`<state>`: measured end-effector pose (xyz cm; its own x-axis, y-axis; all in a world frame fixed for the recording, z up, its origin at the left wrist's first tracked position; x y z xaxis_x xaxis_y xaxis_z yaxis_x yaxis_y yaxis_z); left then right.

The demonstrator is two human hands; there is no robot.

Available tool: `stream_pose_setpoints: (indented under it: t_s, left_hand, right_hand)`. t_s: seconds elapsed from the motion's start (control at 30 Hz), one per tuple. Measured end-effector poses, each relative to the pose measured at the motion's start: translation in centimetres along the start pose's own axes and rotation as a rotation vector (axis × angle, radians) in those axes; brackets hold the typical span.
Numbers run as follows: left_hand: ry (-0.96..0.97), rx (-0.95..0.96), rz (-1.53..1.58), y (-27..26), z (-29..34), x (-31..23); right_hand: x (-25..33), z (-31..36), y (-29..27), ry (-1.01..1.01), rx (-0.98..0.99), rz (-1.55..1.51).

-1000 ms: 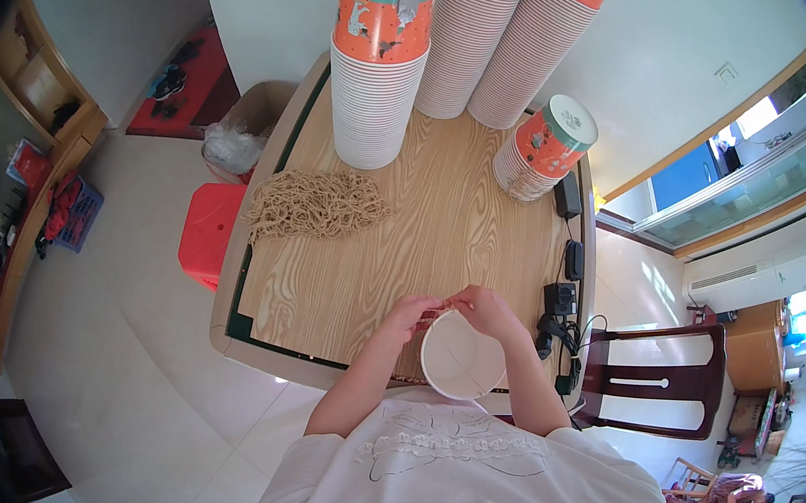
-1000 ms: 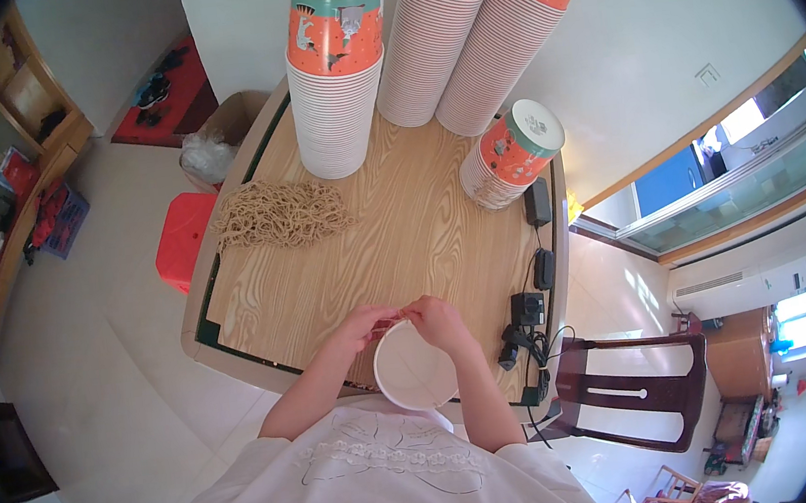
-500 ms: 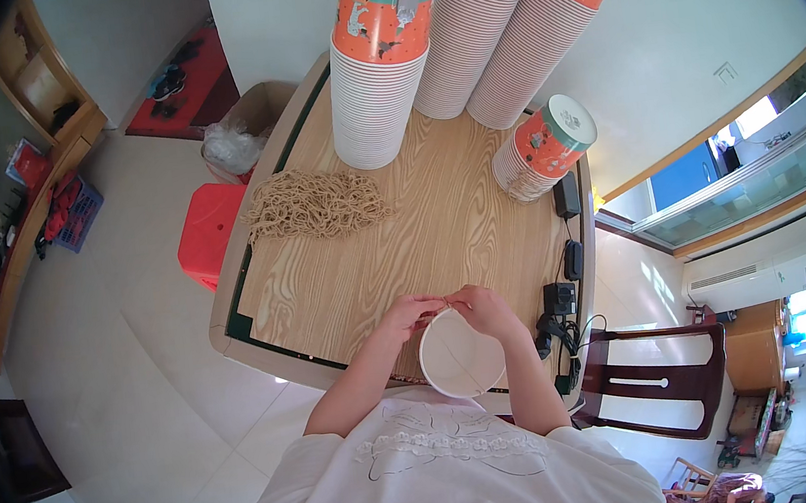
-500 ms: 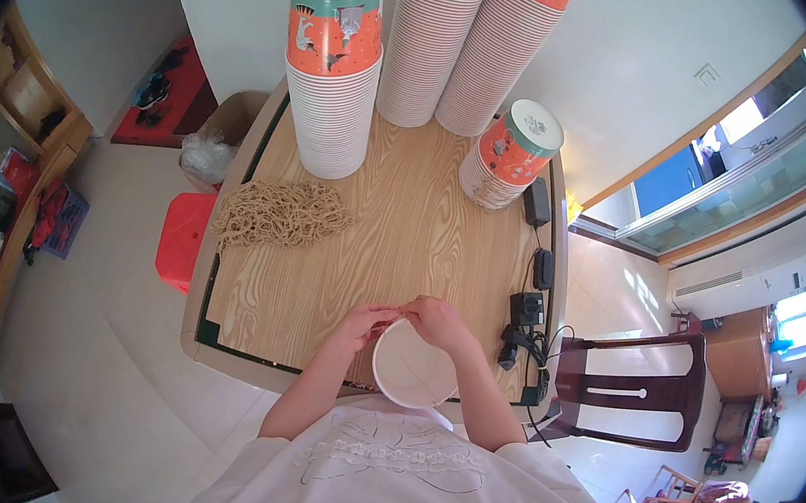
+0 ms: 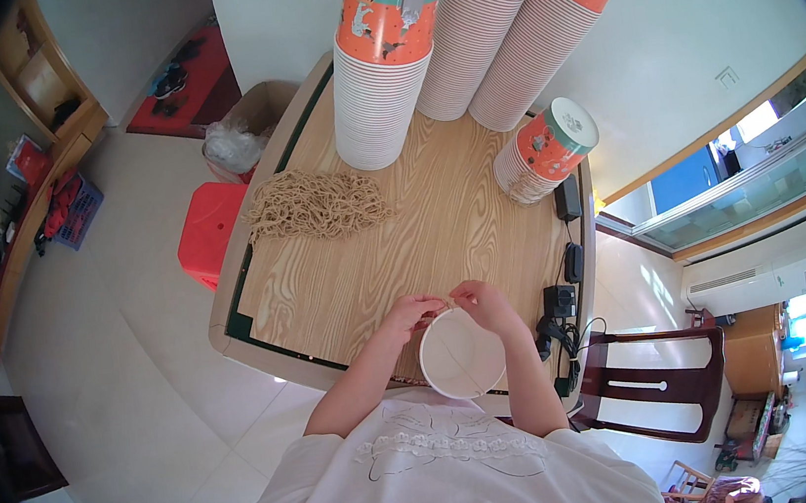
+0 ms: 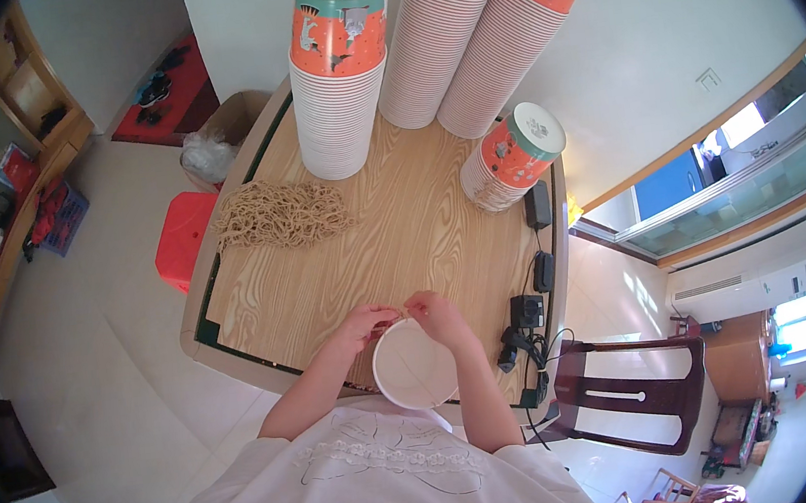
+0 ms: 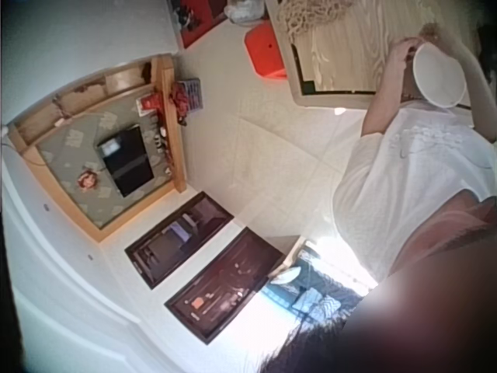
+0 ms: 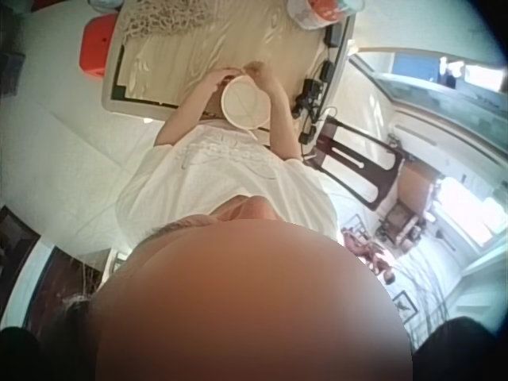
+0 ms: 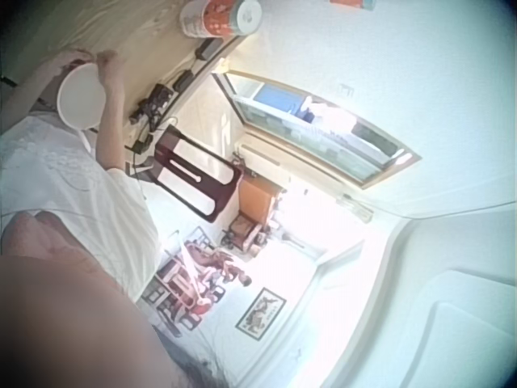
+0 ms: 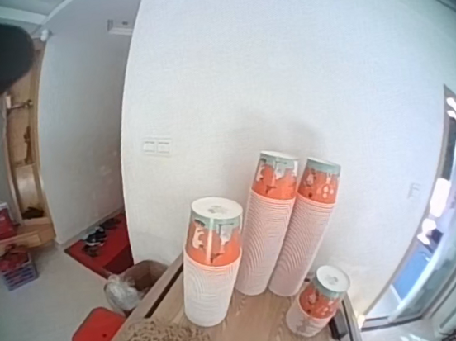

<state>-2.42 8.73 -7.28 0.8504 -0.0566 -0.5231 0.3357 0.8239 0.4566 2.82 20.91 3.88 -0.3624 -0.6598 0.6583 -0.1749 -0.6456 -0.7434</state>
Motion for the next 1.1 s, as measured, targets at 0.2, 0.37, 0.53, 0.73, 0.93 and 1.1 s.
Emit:
stream_pose_setpoints:
  t_s: [0.2, 0.37, 0.53, 0.73, 0.93, 1.1]
  left_hand:
    - [0.008, -0.017, -0.037, -0.1, 0.3, -0.2]
    - [0.005, -0.009, -0.017, 0.1, 0.7, -0.6]
    - [0.006, 0.024, -0.03, -0.3, 0.4, -0.3]
    - [0.0, 0.019, -0.004, -0.6, 0.8, -0.3]
    - [-0.041, 0.037, 0.083, -0.2, 1.0, -0.7]
    - [-0.038, 0.054, 0.098, -0.2, 0.6, -0.6]
  right_hand:
    - [1.0, -0.4, -0.5, 0.038, 0.025, 0.064]
    - [0.8, -0.8, 0.4, -0.004, 0.018, 0.132]
    - [-0.4, -1.2, 1.0, -0.003, 0.029, 0.099]
    - [-1.2, -1.4, 1.0, 0.08, 0.054, 0.051]
    - [-1.1, -1.6, 1.2, 0.139, 0.089, -0.014]
    - [-1.6, -1.7, 2.0, 0.117, 0.169, -0.119]
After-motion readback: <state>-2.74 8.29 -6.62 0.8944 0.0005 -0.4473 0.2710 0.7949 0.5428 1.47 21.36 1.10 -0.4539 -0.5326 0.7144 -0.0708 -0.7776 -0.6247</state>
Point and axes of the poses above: each hand's wrist, its own z-axis away from the middle knuckle, its own y-axis out of the palm, x = y × z, the point moved 4 cm from there along -z, towards the middle knuckle, and after that the axes turned 12 degrees about -x, right-handed, at the moved point
